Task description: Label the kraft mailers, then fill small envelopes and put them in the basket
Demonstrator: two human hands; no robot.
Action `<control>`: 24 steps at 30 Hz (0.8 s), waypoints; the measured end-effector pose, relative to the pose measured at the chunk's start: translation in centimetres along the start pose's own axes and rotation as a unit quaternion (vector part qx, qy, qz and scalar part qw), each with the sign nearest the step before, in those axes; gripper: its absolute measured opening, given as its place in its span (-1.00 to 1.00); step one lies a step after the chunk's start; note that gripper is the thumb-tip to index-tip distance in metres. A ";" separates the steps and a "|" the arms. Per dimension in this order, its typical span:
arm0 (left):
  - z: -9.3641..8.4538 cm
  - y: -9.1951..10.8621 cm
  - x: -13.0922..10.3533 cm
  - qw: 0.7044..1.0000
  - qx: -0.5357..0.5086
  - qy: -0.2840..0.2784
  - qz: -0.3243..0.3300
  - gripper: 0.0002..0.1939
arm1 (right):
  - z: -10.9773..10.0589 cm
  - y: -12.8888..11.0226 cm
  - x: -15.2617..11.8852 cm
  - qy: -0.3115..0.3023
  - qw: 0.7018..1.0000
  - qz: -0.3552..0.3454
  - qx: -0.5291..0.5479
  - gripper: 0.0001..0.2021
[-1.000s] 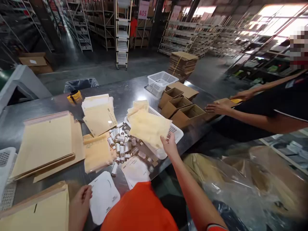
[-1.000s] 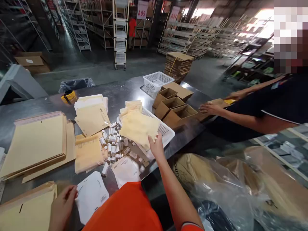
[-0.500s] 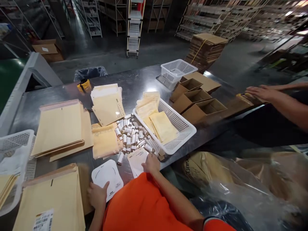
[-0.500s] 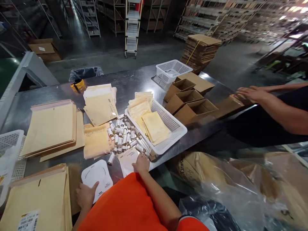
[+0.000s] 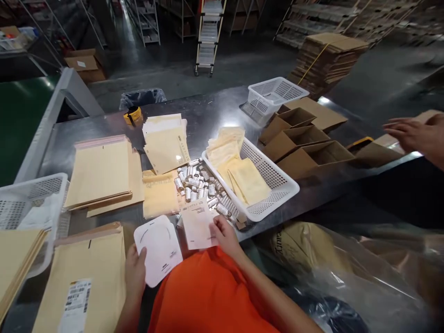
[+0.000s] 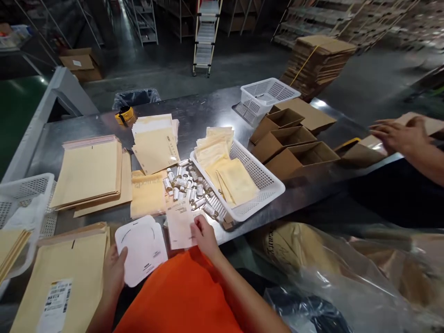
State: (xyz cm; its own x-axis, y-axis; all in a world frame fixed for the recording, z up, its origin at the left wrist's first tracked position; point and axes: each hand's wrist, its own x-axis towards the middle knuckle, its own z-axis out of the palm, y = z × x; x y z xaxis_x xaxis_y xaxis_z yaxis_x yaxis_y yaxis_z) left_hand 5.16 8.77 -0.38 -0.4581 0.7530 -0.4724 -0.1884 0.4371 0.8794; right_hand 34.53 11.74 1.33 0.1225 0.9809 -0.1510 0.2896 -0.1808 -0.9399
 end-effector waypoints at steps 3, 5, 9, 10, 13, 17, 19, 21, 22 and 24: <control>3.2 0.8 -0.8 0.997 -0.054 -0.021 -0.045 -0.56 | 3.5 -0.8 0.6 -0.032 0.997 0.017 0.064 -0.78; 4.2 0.6 -0.6 0.997 -0.061 0.002 -0.053 -0.61 | 5.2 -0.7 0.9 -0.037 0.995 0.033 0.086 -0.79; 2.1 -1.1 1.3 0.997 0.057 0.043 -0.040 -0.62 | 5.7 0.2 0.9 -0.041 0.995 0.053 0.078 -0.81; 1.2 -1.6 1.9 0.995 0.089 0.041 -0.033 -0.62 | 5.4 0.4 0.8 -0.043 0.995 0.052 0.073 -0.81; -0.9 -2.8 3.4 0.987 0.152 0.034 -0.028 -0.69 | 4.4 0.8 0.5 -0.043 0.995 0.063 0.056 -0.79; -1.3 -2.9 4.3 0.970 0.237 0.050 -0.020 -0.89 | 3.7 1.0 0.3 -0.025 0.994 0.088 0.066 -0.74; -1.0 -2.5 4.2 0.965 0.255 0.068 -0.002 -0.89 | 3.5 0.6 0.2 -0.021 0.993 0.088 0.073 -0.71; -0.8 -1.9 3.8 0.964 0.257 0.072 0.012 -0.85 | 3.3 -0.3 0.1 -0.036 0.992 0.085 0.087 -0.70; -0.7 -1.6 3.4 0.964 0.258 0.067 0.015 -0.84 | 3.3 -0.9 0.1 -0.049 0.990 0.083 0.102 -0.69; -0.4 -0.9 2.4 0.977 0.207 0.052 0.014 -0.84 | 3.4 -2.3 0.0 -0.084 0.983 0.078 0.142 -0.69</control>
State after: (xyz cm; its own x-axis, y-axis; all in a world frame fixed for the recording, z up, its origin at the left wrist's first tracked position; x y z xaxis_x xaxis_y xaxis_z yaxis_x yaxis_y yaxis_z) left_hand 3.91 10.01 -2.30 -0.5480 0.7232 -0.4203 0.1838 0.5943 0.7830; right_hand 30.59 12.41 2.44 -0.0202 0.9451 -0.3262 0.0003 -0.3263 -0.9453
